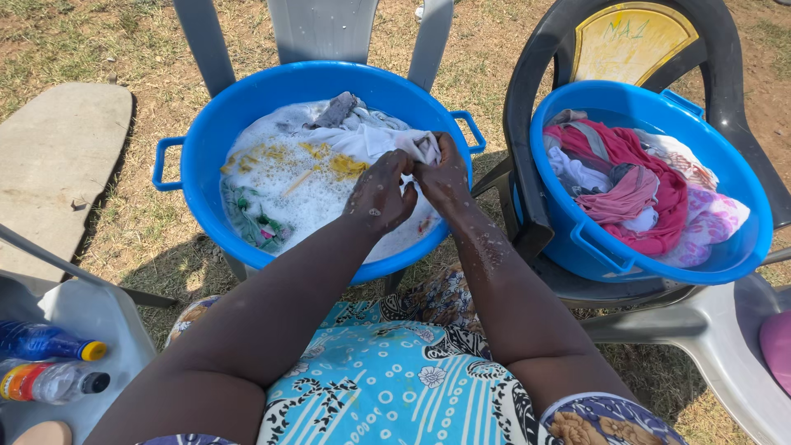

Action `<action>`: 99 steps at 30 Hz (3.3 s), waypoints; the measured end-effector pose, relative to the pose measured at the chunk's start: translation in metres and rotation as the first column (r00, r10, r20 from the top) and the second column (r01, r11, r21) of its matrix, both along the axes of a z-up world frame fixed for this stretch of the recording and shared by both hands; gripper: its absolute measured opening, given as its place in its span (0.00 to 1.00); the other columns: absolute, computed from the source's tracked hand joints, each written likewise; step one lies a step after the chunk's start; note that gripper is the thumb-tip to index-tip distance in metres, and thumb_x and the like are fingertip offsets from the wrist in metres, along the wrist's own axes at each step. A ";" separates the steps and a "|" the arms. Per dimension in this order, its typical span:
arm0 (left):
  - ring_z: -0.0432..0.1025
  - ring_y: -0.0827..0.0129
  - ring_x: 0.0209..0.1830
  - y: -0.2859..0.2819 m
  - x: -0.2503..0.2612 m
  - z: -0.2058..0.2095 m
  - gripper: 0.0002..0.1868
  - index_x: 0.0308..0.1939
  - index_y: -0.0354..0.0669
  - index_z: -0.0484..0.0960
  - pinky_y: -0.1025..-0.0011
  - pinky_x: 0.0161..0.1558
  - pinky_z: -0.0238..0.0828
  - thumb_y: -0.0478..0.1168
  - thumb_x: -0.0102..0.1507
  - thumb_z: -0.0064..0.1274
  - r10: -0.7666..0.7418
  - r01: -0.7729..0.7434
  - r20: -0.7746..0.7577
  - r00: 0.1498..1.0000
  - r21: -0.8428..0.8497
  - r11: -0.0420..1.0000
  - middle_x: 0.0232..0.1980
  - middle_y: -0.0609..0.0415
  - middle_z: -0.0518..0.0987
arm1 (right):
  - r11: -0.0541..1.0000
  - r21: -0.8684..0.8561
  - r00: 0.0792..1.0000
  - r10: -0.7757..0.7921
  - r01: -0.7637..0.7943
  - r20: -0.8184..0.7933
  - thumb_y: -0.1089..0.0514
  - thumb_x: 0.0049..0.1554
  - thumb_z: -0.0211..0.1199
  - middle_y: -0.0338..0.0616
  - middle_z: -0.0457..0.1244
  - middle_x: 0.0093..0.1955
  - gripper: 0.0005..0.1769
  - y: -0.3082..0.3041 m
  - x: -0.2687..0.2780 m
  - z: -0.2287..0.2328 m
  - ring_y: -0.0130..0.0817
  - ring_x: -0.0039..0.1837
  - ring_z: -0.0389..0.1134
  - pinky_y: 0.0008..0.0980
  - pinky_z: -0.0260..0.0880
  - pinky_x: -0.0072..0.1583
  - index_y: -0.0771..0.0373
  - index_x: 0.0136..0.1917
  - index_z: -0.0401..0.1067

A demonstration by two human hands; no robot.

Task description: The person washes and scrubs clothes in a basin of soapy water by hand, then removes the cap from a plastic bottle.

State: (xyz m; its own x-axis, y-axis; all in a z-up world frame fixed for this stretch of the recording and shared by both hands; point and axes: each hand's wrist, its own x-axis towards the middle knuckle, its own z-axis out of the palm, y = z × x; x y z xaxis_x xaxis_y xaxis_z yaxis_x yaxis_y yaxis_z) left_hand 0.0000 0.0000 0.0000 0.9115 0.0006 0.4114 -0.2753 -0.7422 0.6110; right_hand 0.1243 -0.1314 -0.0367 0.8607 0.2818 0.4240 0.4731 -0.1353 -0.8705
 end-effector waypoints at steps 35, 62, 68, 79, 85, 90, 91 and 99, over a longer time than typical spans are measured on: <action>0.72 0.47 0.61 0.149 0.038 -0.063 0.34 0.63 0.57 0.72 0.53 0.56 0.69 0.42 0.52 0.63 0.241 -0.090 -0.523 0.818 0.296 0.951 0.63 0.43 0.73 | 0.208 -0.927 0.767 0.631 -0.313 -0.117 0.55 0.46 0.69 0.51 0.62 0.70 0.35 0.112 -0.117 0.008 0.46 0.70 0.62 0.42 0.60 0.70 0.56 0.68 0.70; 0.73 0.50 0.62 0.168 0.003 -0.016 0.31 0.59 0.61 0.77 0.57 0.60 0.71 0.37 0.50 0.59 0.255 -0.243 -0.335 0.907 0.077 0.967 0.58 0.44 0.79 | 0.772 -0.569 0.901 -0.417 0.285 -0.115 0.55 0.51 0.71 0.52 0.68 0.45 0.19 0.050 0.003 0.005 0.43 0.46 0.72 0.44 0.74 0.47 0.67 0.50 0.70; 0.77 0.54 0.55 0.181 0.022 -0.035 0.29 0.57 0.61 0.79 0.56 0.53 0.74 0.37 0.51 0.58 0.243 -0.209 -0.423 0.873 0.125 0.970 0.54 0.48 0.82 | 0.129 -0.958 0.966 0.031 -0.257 -0.255 0.59 0.47 0.68 0.48 0.68 0.64 0.34 0.019 0.005 -0.020 0.45 0.60 0.73 0.41 0.74 0.57 0.49 0.69 0.72; 0.77 0.60 0.43 0.185 0.117 -0.174 0.42 0.70 0.60 0.70 0.57 0.44 0.73 0.43 0.50 0.65 -0.164 0.364 -0.923 0.348 -0.028 0.931 0.47 0.47 0.84 | 0.166 -0.951 0.965 0.091 -0.260 -0.248 0.57 0.45 0.66 0.49 0.69 0.65 0.39 0.035 -0.037 0.028 0.44 0.61 0.73 0.41 0.72 0.63 0.46 0.72 0.72; 0.77 0.64 0.48 0.137 0.065 -0.110 0.45 0.74 0.64 0.62 0.59 0.51 0.75 0.44 0.53 0.62 -0.151 0.430 -0.885 0.440 0.060 0.901 0.56 0.54 0.78 | 0.206 -0.939 0.935 0.288 -0.274 -0.209 0.55 0.46 0.68 0.49 0.60 0.73 0.39 0.042 -0.046 0.026 0.47 0.69 0.64 0.41 0.64 0.69 0.51 0.72 0.69; 0.79 0.59 0.46 0.145 0.013 -0.017 0.37 0.66 0.61 0.75 0.55 0.48 0.81 0.41 0.50 0.56 0.038 0.080 -0.783 0.621 0.111 0.991 0.52 0.46 0.83 | 0.137 -0.944 0.881 0.419 -0.300 -0.220 0.54 0.46 0.69 0.48 0.53 0.79 0.40 0.052 -0.056 0.016 0.49 0.76 0.57 0.41 0.58 0.73 0.55 0.72 0.68; 0.81 0.58 0.47 0.149 0.010 -0.009 0.37 0.66 0.59 0.75 0.57 0.49 0.80 0.41 0.49 0.57 0.145 -0.001 -0.670 0.728 0.211 0.978 0.52 0.46 0.84 | 0.163 -0.938 0.839 0.512 -0.306 -0.185 0.53 0.46 0.69 0.48 0.51 0.81 0.40 0.055 -0.060 0.014 0.49 0.77 0.56 0.42 0.56 0.74 0.55 0.72 0.67; 0.79 0.57 0.52 0.159 0.019 -0.033 0.37 0.68 0.59 0.74 0.57 0.52 0.76 0.44 0.51 0.59 0.226 0.128 -0.743 0.630 0.386 0.913 0.56 0.49 0.82 | 0.182 -0.891 0.824 0.489 -0.417 -0.286 0.50 0.50 0.66 0.50 0.70 0.61 0.24 0.097 -0.038 0.033 0.46 0.64 0.70 0.43 0.69 0.65 0.57 0.60 0.77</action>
